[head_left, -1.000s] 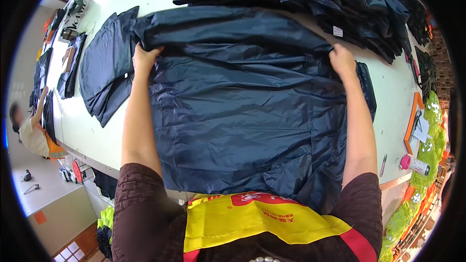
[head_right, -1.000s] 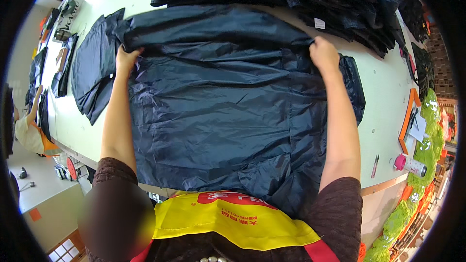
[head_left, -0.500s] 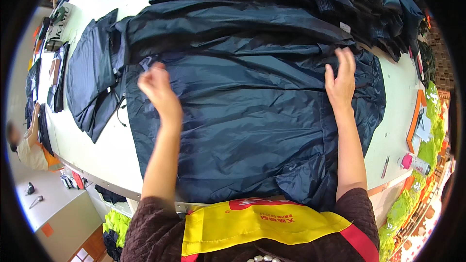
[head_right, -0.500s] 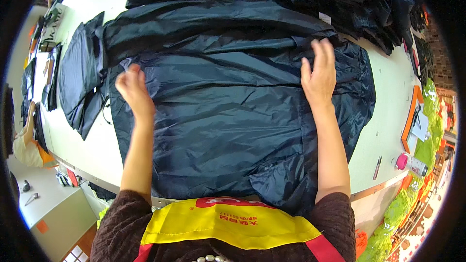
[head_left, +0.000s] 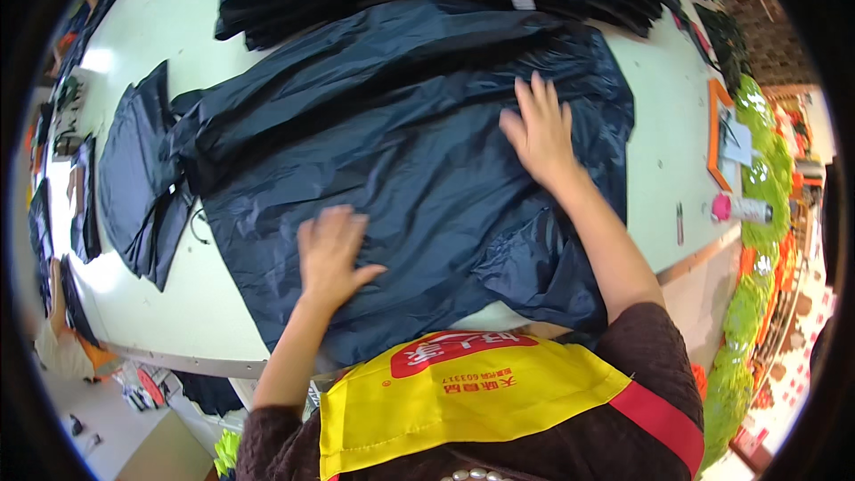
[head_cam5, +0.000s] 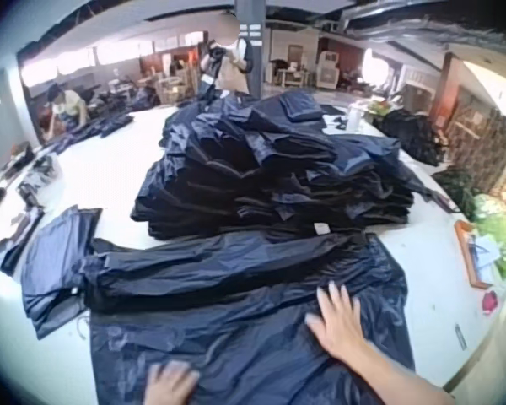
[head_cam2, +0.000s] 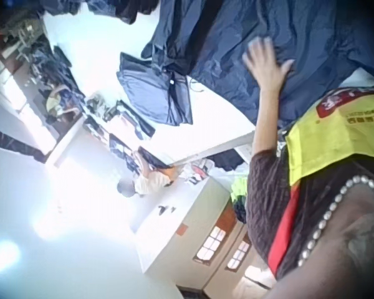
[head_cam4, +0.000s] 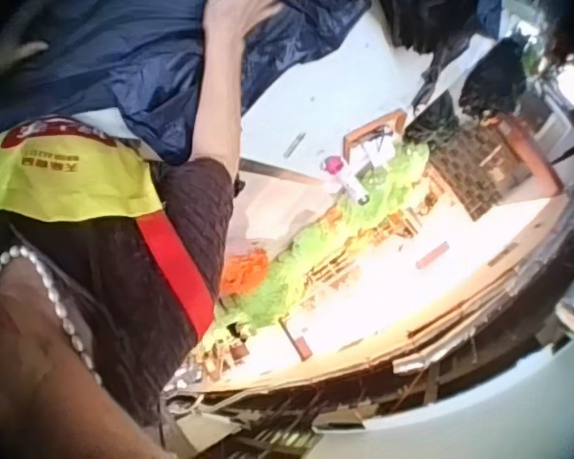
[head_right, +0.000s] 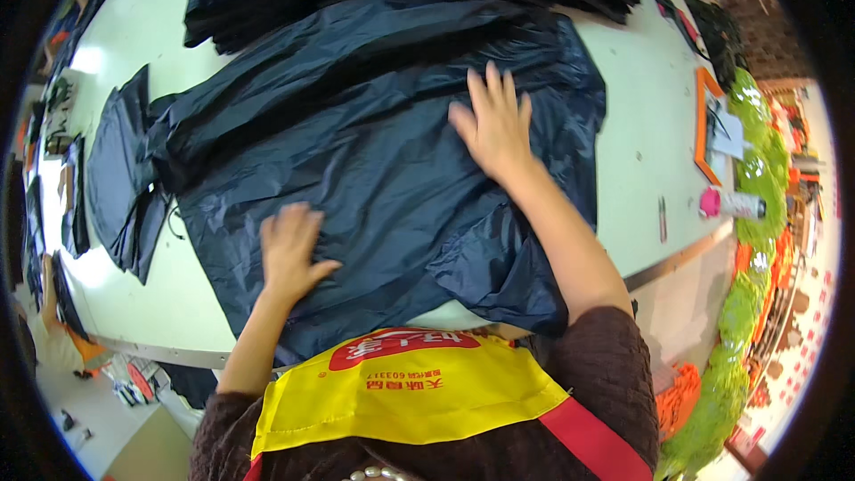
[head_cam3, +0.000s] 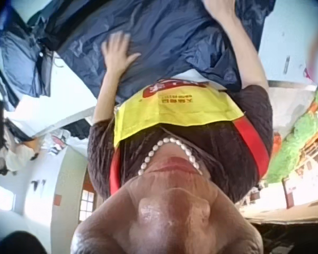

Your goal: The person folds a black jacket on a table, smoothing and aligning the fabric, then folds it into a compact shape and places it in a basket. The person repeats the process with another jacket, folding and stacking it with others.

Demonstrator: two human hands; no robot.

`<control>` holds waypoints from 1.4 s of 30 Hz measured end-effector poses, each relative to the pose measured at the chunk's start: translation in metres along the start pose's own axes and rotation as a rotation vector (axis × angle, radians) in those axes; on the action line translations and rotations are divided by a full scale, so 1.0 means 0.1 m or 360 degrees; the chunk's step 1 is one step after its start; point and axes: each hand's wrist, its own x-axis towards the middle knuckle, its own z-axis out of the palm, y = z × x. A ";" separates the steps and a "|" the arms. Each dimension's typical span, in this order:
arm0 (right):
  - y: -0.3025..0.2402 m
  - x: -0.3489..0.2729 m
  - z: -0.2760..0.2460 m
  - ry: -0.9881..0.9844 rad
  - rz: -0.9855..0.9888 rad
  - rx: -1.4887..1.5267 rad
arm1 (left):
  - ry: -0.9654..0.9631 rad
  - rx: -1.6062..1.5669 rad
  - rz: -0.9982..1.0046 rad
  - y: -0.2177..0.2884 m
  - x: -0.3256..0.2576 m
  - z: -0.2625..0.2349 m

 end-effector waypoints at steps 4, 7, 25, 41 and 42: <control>1.13 -1.57 -0.49 -0.0483 0.1271 -0.0501 | 0.0493 0.0386 -0.0964 -1.00 -0.93 0.24; 2.27 -2.48 -0.81 -0.0427 0.1487 -0.0348 | 0.0316 0.0414 -0.1020 -1.12 -0.94 0.12; -0.09 -3.09 -1.68 -0.0591 0.0791 0.0581 | 0.0599 0.0547 -0.1061 -0.64 -1.79 0.29; -1.44 -0.84 -2.22 0.0796 -0.1095 0.0280 | -0.0424 -0.0744 0.0255 1.61 -0.80 0.32; -1.38 -0.94 -2.13 0.0463 -0.0908 0.0649 | -0.0416 -0.0659 0.0153 1.60 -0.92 0.26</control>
